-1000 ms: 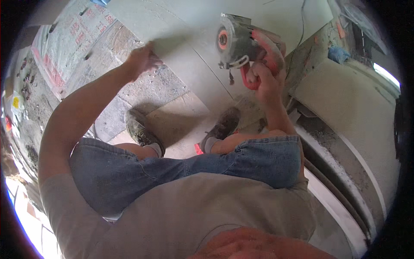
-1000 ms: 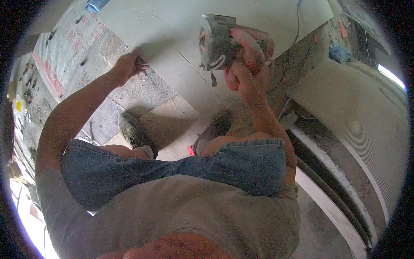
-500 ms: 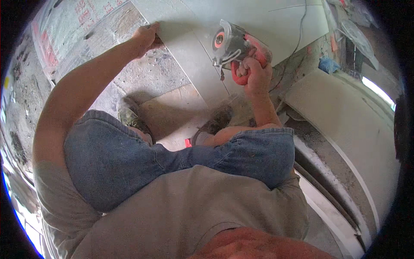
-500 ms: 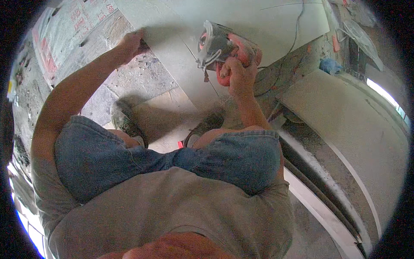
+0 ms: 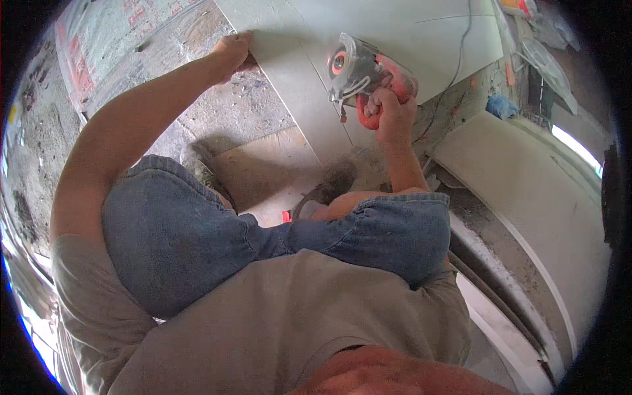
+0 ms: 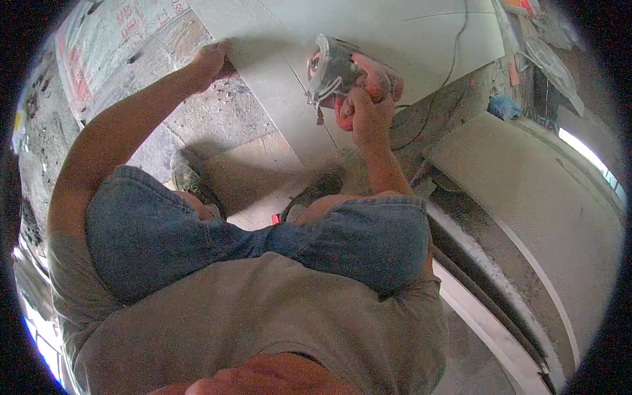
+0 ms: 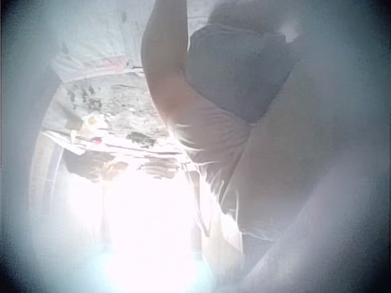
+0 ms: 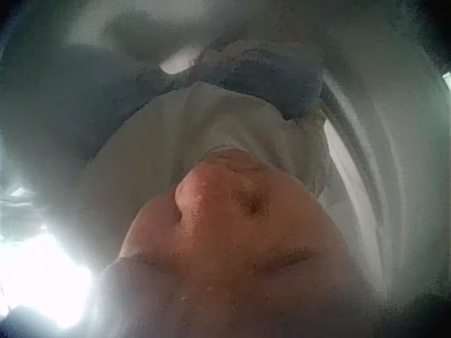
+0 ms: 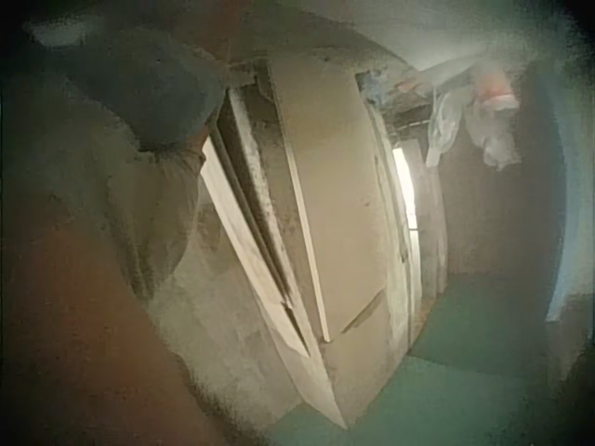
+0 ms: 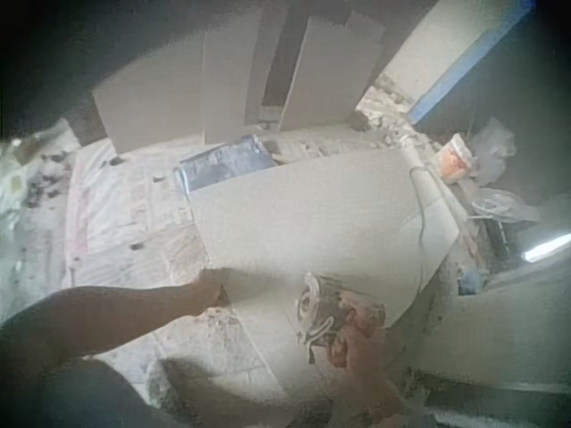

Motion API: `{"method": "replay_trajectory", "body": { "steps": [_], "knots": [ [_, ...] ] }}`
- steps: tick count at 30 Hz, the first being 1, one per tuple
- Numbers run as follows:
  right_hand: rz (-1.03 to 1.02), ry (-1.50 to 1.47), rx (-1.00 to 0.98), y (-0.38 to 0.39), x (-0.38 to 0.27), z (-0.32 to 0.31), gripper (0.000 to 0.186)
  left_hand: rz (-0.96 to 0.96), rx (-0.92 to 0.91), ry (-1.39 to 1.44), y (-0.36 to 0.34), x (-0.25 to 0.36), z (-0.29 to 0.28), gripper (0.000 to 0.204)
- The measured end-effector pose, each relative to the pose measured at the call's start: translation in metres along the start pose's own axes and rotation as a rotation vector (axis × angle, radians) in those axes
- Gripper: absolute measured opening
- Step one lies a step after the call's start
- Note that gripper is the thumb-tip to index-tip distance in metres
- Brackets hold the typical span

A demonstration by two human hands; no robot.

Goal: Using a small power saw to cut a white board on the floor.

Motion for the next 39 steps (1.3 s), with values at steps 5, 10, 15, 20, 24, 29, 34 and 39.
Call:
{"method": "replay_trajectory", "body": {
  "steps": [5, 10, 15, 20, 24, 29, 34, 39],
  "knots": [
    [-0.034, 0.061, 0.000, -0.001, -0.007, 0.004, 0.021, -0.012, 0.007, -0.054, -0.016, -0.009, 0.001, 0.041],
    [-0.047, 0.043, -0.074, -0.005, -0.006, 0.028, 0.022, 0.482, -0.052, -0.371, -0.137, -0.061, -0.086, 0.039],
    [-0.047, 0.109, 0.041, -0.001, 0.001, -0.017, 0.018, -0.014, -0.012, -0.038, -0.022, -0.006, 0.018, 0.034],
    [-0.043, 0.075, -0.014, -0.001, -0.003, 0.006, 0.021, 0.017, 0.020, 0.021, 0.000, 0.000, -0.001, 0.032],
    [-0.037, 0.084, -0.020, -0.005, 0.003, -0.003, 0.019, 0.141, -0.057, -0.111, -0.001, 0.003, 0.005, 0.034],
    [-0.097, 0.089, 0.025, 0.005, -0.004, -0.013, 0.036, -0.120, -0.063, 0.028, -0.010, -0.003, 0.025, 0.025],
    [-0.021, 0.072, -0.047, -0.005, 0.004, 0.004, 0.021, 0.506, -0.229, -0.498, -0.151, -0.083, -0.045, 0.025],
    [-0.052, 0.110, -0.025, -0.013, 0.020, -0.019, 0.043, 0.850, -0.153, -0.857, -0.099, -0.027, 0.004, 0.024]
  ]
}}
Point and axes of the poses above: each hand's wrist, its own y-axis away from the middle knuckle, its own z-axis out of the palm, x = y × z, the point moved 8 cm from there along -y, towards the middle knuckle, and after that the axes turned 5 degrees about -y, right-handed, at the moved point
